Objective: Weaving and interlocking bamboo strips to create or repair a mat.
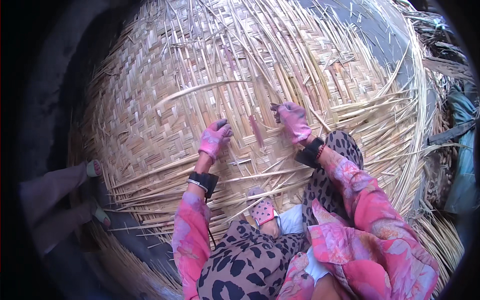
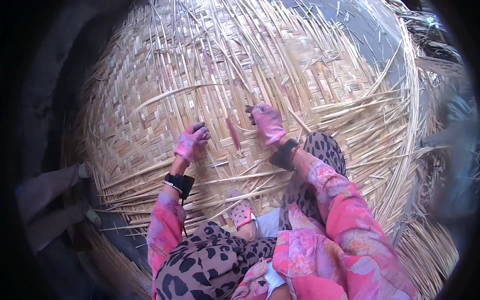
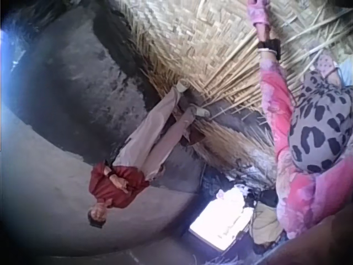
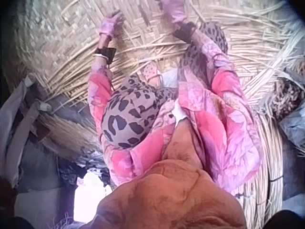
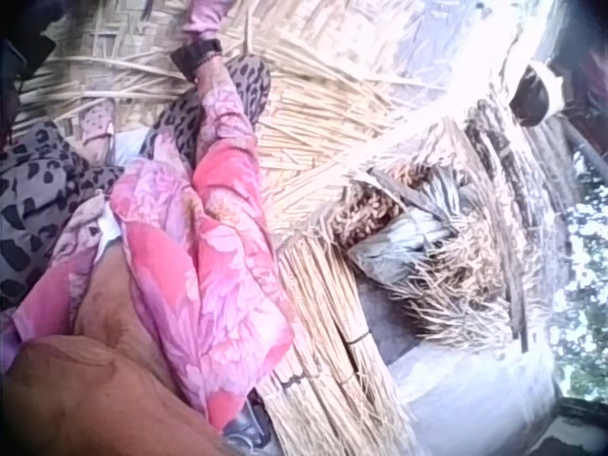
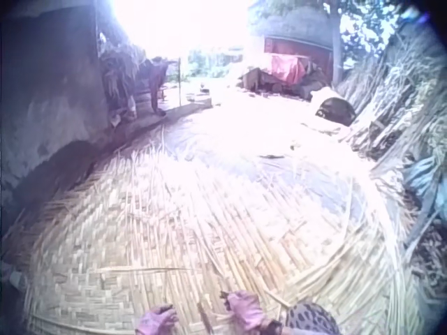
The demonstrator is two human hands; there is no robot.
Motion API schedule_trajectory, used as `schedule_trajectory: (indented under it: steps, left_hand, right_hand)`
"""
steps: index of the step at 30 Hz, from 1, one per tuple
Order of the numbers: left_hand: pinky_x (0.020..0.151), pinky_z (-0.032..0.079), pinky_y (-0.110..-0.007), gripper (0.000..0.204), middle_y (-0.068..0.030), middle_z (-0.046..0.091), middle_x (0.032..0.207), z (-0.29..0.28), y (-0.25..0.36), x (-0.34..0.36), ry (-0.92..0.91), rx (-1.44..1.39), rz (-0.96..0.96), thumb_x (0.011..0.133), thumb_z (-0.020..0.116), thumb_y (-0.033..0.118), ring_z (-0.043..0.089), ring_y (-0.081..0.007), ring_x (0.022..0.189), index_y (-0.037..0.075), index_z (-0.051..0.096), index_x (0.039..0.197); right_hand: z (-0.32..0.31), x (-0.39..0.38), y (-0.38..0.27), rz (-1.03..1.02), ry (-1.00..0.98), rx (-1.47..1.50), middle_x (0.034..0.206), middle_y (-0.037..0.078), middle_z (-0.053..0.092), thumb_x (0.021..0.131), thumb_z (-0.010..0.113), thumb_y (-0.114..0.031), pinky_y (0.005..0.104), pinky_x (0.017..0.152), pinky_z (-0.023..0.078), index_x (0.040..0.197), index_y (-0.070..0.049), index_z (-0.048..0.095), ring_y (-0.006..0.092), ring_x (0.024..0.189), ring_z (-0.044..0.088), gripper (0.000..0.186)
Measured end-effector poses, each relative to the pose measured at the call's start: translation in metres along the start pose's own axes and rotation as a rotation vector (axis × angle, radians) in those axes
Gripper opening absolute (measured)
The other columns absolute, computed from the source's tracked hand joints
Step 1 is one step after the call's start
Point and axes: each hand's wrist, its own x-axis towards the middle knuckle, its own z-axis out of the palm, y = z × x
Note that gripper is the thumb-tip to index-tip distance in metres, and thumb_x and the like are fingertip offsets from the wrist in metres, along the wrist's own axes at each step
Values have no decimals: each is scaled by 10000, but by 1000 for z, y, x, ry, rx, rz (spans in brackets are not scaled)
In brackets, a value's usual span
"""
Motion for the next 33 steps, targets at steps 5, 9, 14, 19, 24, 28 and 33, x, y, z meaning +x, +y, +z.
schedule_trajectory:
  steps: [5,9,14,19,24,28,33]
  left_hand:
    - [667,493,-355,211,-120,656,812,12,-1,38,207,934,-14,797,625,238,636,-257,753,52,643,896]
    - [767,478,-392,334,-157,648,903,22,-6,28,320,1064,258,776,616,375,612,-329,846,70,648,907]
    - [531,449,-294,318,-48,598,669,12,-14,47,163,922,177,810,629,356,563,-134,588,40,632,841]
    - [646,494,-330,415,-104,639,830,23,-18,30,-28,352,-33,796,668,313,608,-195,759,-8,571,1041]
    - [625,496,-346,526,-130,659,814,-5,-32,49,22,417,80,733,704,382,619,-226,674,-17,582,1054]
    - [599,480,-341,355,-154,631,705,44,-33,28,55,719,246,746,684,272,617,-242,645,23,621,991]
    - [665,491,-304,303,-83,672,802,28,-25,21,70,195,152,773,677,201,622,-161,699,35,635,1023]
  right_hand:
    - [13,-9,0,-363,-74,-319,798,62,642,821,629,-228,293,634,477,901,-62,657,159,717,601,187]
    - [19,-5,1,-549,-378,-1336,807,113,627,764,611,-232,404,672,483,763,-77,612,284,761,612,155]
    - [12,-6,-1,-268,-134,-677,747,112,638,787,626,-259,349,606,467,848,-108,670,252,696,618,169]
    - [-18,-18,-8,20,-51,177,656,2,611,832,645,-233,240,514,401,852,-43,672,80,579,530,193]
    - [-4,-21,-15,8,-121,77,624,-28,565,836,649,-215,218,483,358,843,-10,658,32,562,451,205]
    - [-18,-7,-1,-17,-85,-25,627,-20,568,831,649,-225,227,486,363,852,-2,652,42,563,465,224]
    - [-9,-10,-8,-7,-155,10,640,0,585,829,650,-245,235,499,389,885,1,654,58,572,483,252]
